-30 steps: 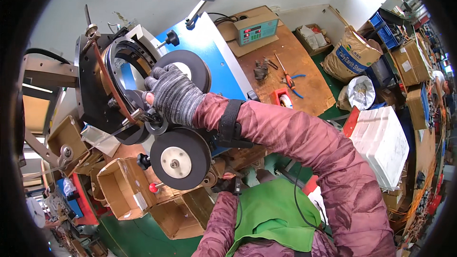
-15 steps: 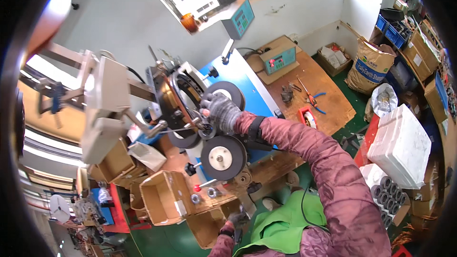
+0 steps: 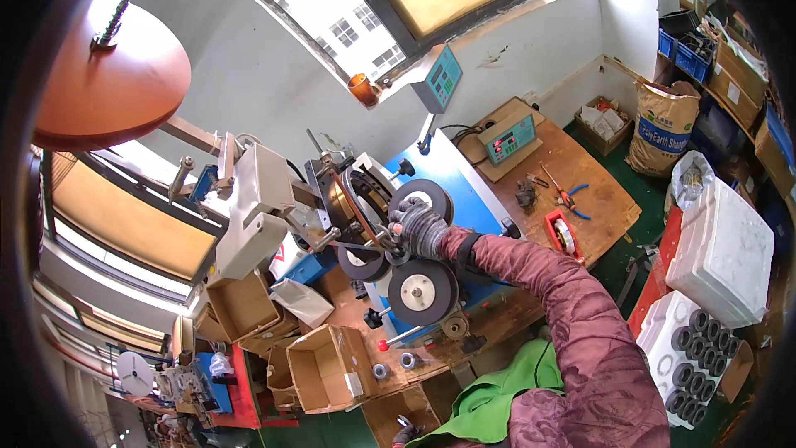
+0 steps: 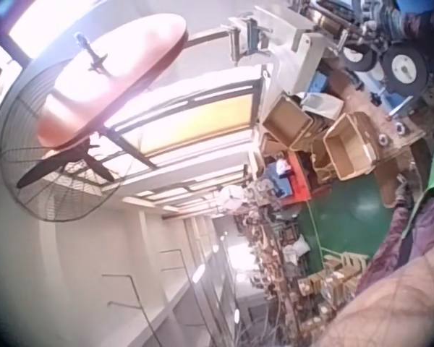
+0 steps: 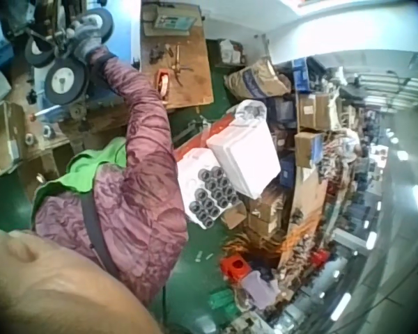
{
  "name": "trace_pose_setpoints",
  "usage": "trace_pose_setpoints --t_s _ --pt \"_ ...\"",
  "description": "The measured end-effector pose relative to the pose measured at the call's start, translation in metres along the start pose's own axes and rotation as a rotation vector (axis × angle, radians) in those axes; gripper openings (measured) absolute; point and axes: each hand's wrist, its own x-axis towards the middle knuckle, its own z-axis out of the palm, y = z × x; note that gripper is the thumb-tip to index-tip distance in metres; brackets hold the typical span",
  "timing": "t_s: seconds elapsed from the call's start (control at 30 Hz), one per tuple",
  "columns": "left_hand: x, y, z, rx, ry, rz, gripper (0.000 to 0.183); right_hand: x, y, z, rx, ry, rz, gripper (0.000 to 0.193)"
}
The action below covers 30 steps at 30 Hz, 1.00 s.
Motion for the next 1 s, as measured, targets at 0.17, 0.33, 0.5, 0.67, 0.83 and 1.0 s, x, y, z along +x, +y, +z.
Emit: trace_pose_setpoints --t_s 0.17,0.33,0.5,0.67,0.83,1.0 --pt "-0.003 0.029 0.048 0.006 0.0 0.088 0.014 -0.007 0.005 0.002 -0.015 0.072 -0.029 0.028" --pt "-0.01 0.053 0.091 0.019 -0.067 0.053 0.018 -0.014 0.012 -0.003 -0.029 -0.002 0.032 0.026" --pt "0.025 0.036 0.064 0.482 -0.209 0.474 0.03 -0.003 0.0 -0.002 0.012 0.001 0.018 0.026" --pt "0.033 0.016 0.057 0.703 -0.203 0.486 0.034 -0.001 -0.003 -0.004 0.042 -0.017 0.006 0.029" --pt "0.007 0.012 0.088 0.048 -0.042 -0.061 0.026 -0.009 0.007 -0.008 0.017 -0.046 0.042 0.032" --pt "-0.004 0.013 0.083 0.123 -0.098 -0.02 0.02 -0.005 -0.001 -0.003 -0.007 0.057 0.0 0.021"
